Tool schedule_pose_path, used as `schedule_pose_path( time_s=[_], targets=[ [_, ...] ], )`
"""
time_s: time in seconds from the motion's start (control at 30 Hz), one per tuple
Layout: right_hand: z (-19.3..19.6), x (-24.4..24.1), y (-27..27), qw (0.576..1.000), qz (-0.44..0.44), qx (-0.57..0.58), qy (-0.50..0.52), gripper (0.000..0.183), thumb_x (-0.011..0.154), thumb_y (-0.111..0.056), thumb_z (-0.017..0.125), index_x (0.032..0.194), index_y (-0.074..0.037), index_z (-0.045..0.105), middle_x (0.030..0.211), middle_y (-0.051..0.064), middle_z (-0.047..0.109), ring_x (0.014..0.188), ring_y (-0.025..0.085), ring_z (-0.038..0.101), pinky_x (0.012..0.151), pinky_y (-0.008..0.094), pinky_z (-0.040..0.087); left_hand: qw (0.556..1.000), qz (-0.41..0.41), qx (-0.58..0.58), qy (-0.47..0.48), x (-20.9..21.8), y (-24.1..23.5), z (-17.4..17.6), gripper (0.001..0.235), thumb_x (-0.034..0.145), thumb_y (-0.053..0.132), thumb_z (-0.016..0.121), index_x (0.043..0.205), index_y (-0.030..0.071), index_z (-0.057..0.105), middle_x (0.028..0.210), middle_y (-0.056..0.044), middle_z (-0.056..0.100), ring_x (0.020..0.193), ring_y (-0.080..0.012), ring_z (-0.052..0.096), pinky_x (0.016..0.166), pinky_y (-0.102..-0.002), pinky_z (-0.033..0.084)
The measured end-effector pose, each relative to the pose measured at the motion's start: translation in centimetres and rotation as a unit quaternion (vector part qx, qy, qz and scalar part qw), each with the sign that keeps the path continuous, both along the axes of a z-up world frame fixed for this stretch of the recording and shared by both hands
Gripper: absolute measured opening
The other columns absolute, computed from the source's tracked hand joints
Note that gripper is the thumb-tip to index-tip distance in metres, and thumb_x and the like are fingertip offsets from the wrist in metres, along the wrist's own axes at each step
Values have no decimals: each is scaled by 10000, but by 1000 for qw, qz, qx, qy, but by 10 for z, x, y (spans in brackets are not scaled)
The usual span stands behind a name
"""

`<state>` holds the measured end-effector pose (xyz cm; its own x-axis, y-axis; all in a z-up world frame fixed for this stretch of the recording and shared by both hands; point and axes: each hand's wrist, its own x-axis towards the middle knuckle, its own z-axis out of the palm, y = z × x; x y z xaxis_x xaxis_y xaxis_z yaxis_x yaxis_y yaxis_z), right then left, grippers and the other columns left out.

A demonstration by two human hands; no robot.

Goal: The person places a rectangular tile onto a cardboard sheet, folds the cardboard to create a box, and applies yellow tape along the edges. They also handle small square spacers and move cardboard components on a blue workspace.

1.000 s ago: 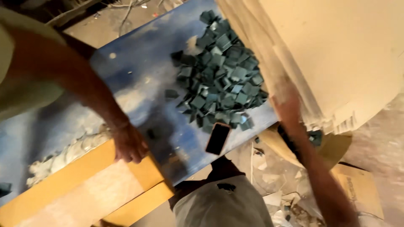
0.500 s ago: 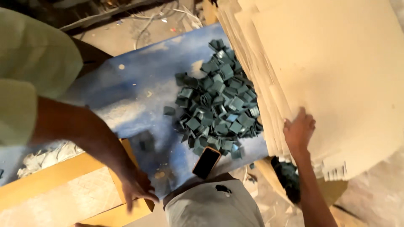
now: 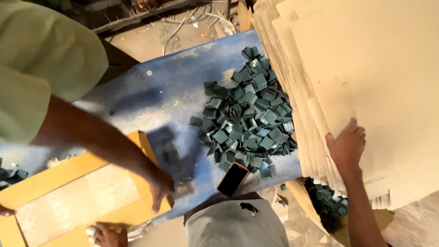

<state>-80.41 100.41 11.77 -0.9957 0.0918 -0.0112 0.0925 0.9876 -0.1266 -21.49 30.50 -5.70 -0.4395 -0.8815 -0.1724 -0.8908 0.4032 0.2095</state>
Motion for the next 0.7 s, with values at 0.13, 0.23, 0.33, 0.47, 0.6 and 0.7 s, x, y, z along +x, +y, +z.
schedule_pose_path(
  time_s=[0.13, 0.23, 0.33, 0.47, 0.6, 0.7],
  targets=[
    [-2, 1, -4, 1000, 0, 19, 3, 896, 884, -303, 796, 1543, 105, 347, 1275, 342, 522, 1147, 481, 567, 988, 559, 476, 1000, 11, -6, 3, -168, 26, 71, 878, 777, 131, 845, 1488, 14, 344, 1570, -325, 350, 1441, -502, 321, 1066, -669, 446],
    [6, -1, -8, 999, -31, 6, -11, 895, 875, -317, 795, 1555, 63, 355, 1279, 348, 515, 1016, 511, 618, 882, 560, 531, 998, 13, 28, 50, -240, 59, 100, 1012, 810, 187, 841, 1616, 92, 237, 1617, -281, 342, 1493, -478, 296, 1085, -669, 437],
    [17, -1, -7, 999, -29, -32, -2, 895, 806, -354, 815, 1513, -4, 392, 1297, 329, 520, 1029, 500, 650, 862, 554, 555, 981, -55, 73, 171, -282, 99, 88, 1096, 803, 252, 801, 1635, 44, 118, 1655, -313, 239, 1456, -480, 319, 1100, -588, 419],
    [14, 9, -5, 997, -23, -57, -48, 990, 757, -442, 828, 1546, -69, 362, 1305, 306, 539, 1065, 524, 632, 898, 568, 542, 924, -256, 128, 253, -307, 192, 50, 886, 847, 328, 774, 1530, -30, 337, 1543, -279, 420, 1434, -423, 413, 1181, -490, 327],
    [19, 24, -32, 993, 24, -100, -51, 972, 802, -417, 781, 1573, -36, 328, 1245, 344, 560, 1029, 527, 622, 885, 570, 530, 788, -396, 442, 166, -341, 274, 119, 626, 901, 351, 777, 1410, 57, 562, 1532, -178, 551, 1414, -341, 530, 1155, -434, 420],
    [18, 33, -59, 977, 52, -206, -12, 815, 879, -339, 672, 1556, 6, 377, 1053, 257, 676, 975, 425, 665, 905, 528, 531, 733, -422, 516, 134, -374, 297, 198, 656, 939, 380, 713, 1475, 79, 486, 1548, -167, 531, 1413, -327, 514, 1165, -413, 403]
  ],
)
